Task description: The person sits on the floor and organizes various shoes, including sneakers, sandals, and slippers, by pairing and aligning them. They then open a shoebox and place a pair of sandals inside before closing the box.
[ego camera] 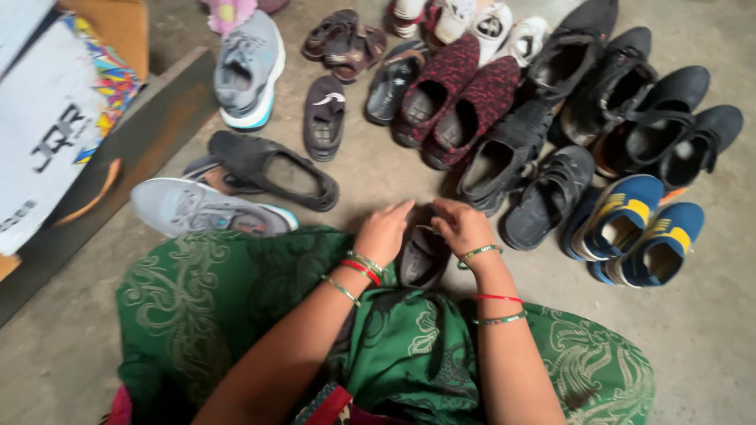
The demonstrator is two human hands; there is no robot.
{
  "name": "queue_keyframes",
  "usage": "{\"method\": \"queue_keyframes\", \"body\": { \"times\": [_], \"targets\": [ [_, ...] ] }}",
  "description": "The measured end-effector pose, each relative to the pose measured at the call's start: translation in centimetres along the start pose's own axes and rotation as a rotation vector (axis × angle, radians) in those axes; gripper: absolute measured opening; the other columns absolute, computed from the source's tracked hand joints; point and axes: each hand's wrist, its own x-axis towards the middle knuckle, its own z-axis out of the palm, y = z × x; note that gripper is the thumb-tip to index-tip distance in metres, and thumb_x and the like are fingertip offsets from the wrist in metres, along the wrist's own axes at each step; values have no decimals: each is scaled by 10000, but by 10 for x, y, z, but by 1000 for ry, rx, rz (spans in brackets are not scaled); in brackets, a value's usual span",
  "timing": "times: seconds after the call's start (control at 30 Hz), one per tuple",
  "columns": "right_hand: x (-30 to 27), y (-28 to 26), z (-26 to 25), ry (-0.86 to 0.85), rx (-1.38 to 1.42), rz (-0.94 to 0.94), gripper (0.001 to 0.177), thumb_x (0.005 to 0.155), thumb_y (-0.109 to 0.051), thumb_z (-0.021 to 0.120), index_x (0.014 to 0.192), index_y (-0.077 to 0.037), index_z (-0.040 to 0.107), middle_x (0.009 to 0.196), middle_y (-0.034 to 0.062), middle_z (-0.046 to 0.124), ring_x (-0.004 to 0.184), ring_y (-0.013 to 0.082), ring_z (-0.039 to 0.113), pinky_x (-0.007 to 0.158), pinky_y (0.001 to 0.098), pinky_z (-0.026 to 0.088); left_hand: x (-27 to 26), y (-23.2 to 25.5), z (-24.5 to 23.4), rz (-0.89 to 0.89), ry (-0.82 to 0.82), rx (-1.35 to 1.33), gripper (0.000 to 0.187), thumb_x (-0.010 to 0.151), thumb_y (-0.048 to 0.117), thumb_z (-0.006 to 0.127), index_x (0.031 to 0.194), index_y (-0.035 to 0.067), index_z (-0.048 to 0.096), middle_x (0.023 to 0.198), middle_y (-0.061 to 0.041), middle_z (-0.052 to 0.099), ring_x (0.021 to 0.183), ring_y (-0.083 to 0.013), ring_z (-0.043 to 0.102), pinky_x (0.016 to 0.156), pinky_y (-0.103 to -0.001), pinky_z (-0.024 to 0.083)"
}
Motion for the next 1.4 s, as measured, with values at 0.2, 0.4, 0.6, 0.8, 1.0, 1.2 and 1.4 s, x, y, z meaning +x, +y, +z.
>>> {"method": "queue_keyframes", "body": {
  "times": [0.2, 0.4, 0.6, 0.8, 1.0, 1.2, 1.4],
  "targets": [
    [-5, -18, 15, 57, 83, -233, 392, 875, -113, 719, 1257, -37, 676, 1190, 176, 724, 942, 285, 753, 789, 360, 597, -4, 5, -6, 21, 38, -100, 422, 871, 57, 656, 1292, 52, 633, 1217, -195, 693, 1049, -421, 658, 871, -503, 540],
    [7, -74, 29, -4, 156, -314, 388, 906, -115, 656, 1288, -49, 663, 1208, 165, 720, 945, 282, 758, 815, 365, 590, 0, 2, -68, 44, -144, 132, 198, 926, 95, 666, 1116, 43, 671, 1177, -175, 709, 1117, -372, 665, 937, -489, 531],
    [80, -143, 98, -61, 85, -547, 290, 923, -128, 635, 1189, -50, 720, 1340, 194, 661, 1213, 396, 631, 1042, 438, 495, 0, -51, -139, -117, 292, 382, 375, 774, 103, 667, 1121, -36, 696, 1320, -326, 591, 1227, -457, 551, 983, -465, 484],
    [141, -163, 173, -187, -28, -656, 364, 881, -116, 640, 1222, 10, 665, 1500, 299, 455, 1303, 456, 522, 1076, 454, 441, -3, -79, -129, -205, 348, 546, 341, 884, 52, 560, 1176, -88, 665, 1380, -318, 575, 1308, -426, 558, 1085, -419, 470],
    [127, -160, 141, -134, 31, -647, 408, 821, -4, 582, 1224, 55, 592, 1486, 270, 512, 1321, 460, 526, 1092, 452, 460, 0, -27, -162, -166, 356, 383, 349, 901, 27, 584, 1233, -44, 665, 1370, -214, 602, 1305, -392, 560, 1090, -432, 469],
    [41, -114, 16, 306, -30, -494, 428, 840, 79, 546, 1267, 77, 570, 1481, 283, 508, 1315, 451, 536, 1081, 440, 476, 5, 77, -126, 272, 398, 263, 458, 834, 96, 643, 1278, -18, 623, 1526, -280, 394, 1345, -481, 448, 1075, -478, 417],
    [-38, -24, -78, 656, 262, -122, 479, 897, 53, 492, 1373, 80, 536, 1474, 328, 490, 1319, 471, 531, 1104, 433, 450, 46, 145, 4, 421, 135, 57, 491, 889, 13, 549, 1371, -82, 545, 1621, -223, 358, 1404, -428, 464, 1188, -453, 401]
  ]
}}
